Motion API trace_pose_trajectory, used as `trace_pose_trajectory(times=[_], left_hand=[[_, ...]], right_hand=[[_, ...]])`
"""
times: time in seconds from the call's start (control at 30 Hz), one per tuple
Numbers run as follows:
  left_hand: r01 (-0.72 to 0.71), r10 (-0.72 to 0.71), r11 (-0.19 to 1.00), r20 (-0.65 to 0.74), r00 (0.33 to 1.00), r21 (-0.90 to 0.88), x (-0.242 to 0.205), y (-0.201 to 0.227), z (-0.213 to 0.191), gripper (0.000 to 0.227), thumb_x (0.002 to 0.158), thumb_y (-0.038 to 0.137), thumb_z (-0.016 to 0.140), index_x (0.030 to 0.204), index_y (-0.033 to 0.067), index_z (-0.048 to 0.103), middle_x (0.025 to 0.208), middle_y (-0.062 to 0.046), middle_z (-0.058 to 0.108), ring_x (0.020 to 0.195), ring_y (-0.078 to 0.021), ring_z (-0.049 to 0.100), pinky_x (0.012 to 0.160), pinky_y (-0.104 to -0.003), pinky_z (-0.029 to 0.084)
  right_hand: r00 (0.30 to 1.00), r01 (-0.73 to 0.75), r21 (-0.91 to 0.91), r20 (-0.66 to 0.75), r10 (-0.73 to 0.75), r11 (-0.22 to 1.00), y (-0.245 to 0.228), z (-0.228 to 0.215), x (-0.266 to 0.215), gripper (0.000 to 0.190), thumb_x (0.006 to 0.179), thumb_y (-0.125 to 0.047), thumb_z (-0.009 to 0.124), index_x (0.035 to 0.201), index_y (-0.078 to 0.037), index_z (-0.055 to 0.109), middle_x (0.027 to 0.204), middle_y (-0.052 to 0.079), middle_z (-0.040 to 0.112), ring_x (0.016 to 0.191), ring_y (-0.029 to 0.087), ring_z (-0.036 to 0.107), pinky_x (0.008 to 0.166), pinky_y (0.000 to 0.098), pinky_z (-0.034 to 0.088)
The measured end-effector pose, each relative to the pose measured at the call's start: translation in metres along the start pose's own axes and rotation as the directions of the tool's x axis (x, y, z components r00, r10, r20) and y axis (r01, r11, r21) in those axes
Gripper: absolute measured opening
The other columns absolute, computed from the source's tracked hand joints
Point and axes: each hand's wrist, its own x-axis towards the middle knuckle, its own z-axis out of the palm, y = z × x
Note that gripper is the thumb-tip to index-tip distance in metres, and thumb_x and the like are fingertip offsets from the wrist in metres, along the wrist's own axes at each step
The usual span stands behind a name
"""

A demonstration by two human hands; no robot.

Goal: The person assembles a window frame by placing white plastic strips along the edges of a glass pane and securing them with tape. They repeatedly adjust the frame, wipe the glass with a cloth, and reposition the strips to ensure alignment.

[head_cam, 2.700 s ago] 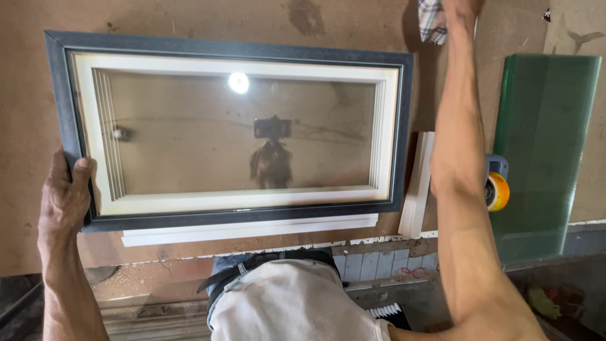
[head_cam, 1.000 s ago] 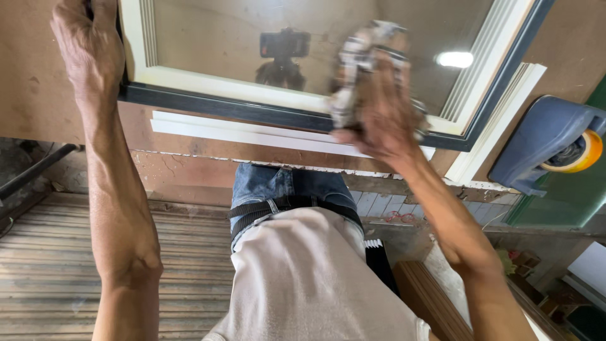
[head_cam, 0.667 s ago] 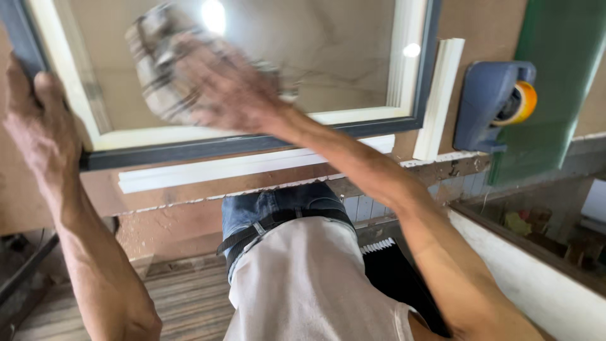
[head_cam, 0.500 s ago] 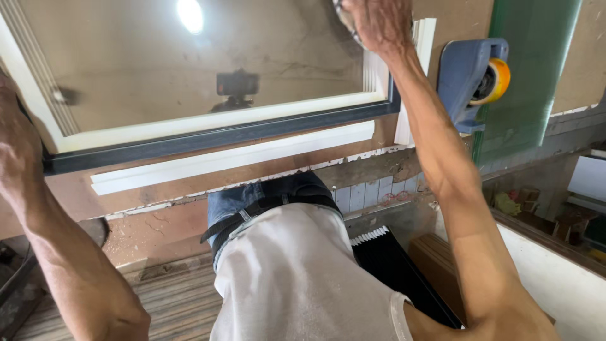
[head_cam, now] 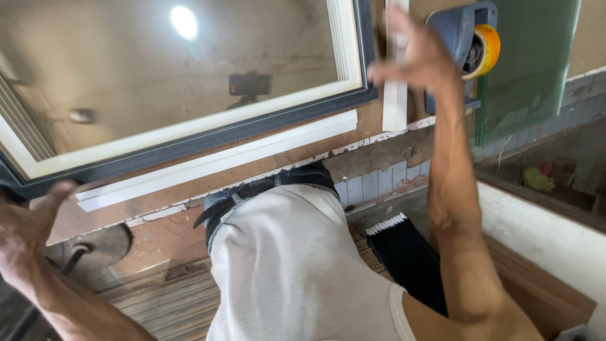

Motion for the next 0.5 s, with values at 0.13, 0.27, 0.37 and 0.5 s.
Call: trace_pose_trajectory(times=[0.13, 0.27, 0.37, 0.5], left_hand=[[-0.239, 0.238, 0.971, 0.037, 0.971, 0.024, 0.009, -0.056, 0.022, 0.064, 0.098, 0.048, 0.075, 0.135, -0.0016, 0.058, 0.127, -0.026, 0.066, 0.100, -0.0276, 0.067, 0.073, -0.032, 0.057], [-0.435, 0.433, 0.899, 0.049, 0.900, 0.042, 0.018, -0.084, 0.025, 0.061, 0.092, 0.038, 0.085, 0.126, -0.0060, 0.061, 0.118, -0.024, 0.075, 0.091, -0.0249, 0.074, 0.079, -0.029, 0.063], [-0.382, 0.382, 0.924, 0.016, 0.924, -0.005, 0.012, -0.074, 0.014, 0.056, 0.091, 0.035, 0.091, 0.121, -0.0036, 0.064, 0.114, -0.022, 0.074, 0.090, -0.0231, 0.074, 0.074, -0.031, 0.063], [-0.078, 0.076, 0.994, 0.018, 0.997, 0.076, -0.020, -0.033, 0.000, 0.059, 0.092, 0.039, 0.097, 0.111, -0.0057, 0.065, 0.100, -0.025, 0.069, 0.067, -0.0301, 0.066, 0.053, -0.045, 0.058]], right_hand=[[0.890, -0.412, -0.108, 0.163, 0.425, 0.905, -0.003, 0.082, -0.042, 0.109, 0.066, -0.018, 0.090, 0.153, 0.009, 0.031, 0.109, 0.029, 0.071, 0.085, 0.038, 0.076, 0.073, 0.0367, 0.065], [0.969, -0.177, -0.038, -0.183, 0.167, 0.983, 0.012, 0.117, -0.055, 0.083, 0.067, -0.020, 0.098, 0.130, 0.011, 0.055, 0.102, 0.025, 0.075, 0.091, 0.030, 0.077, 0.081, 0.0358, 0.064], [0.967, -0.213, -0.070, -0.157, 0.200, 0.975, 0.018, 0.111, -0.047, 0.077, 0.068, -0.022, 0.098, 0.124, 0.010, 0.057, 0.097, 0.023, 0.075, 0.085, 0.028, 0.076, 0.076, 0.0350, 0.064], [0.978, -0.150, 0.096, -0.133, 0.162, 0.984, 0.009, 0.106, -0.071, 0.066, 0.077, -0.020, 0.095, 0.129, 0.002, 0.060, 0.107, 0.016, 0.077, 0.092, 0.024, 0.077, 0.082, 0.0319, 0.064]])
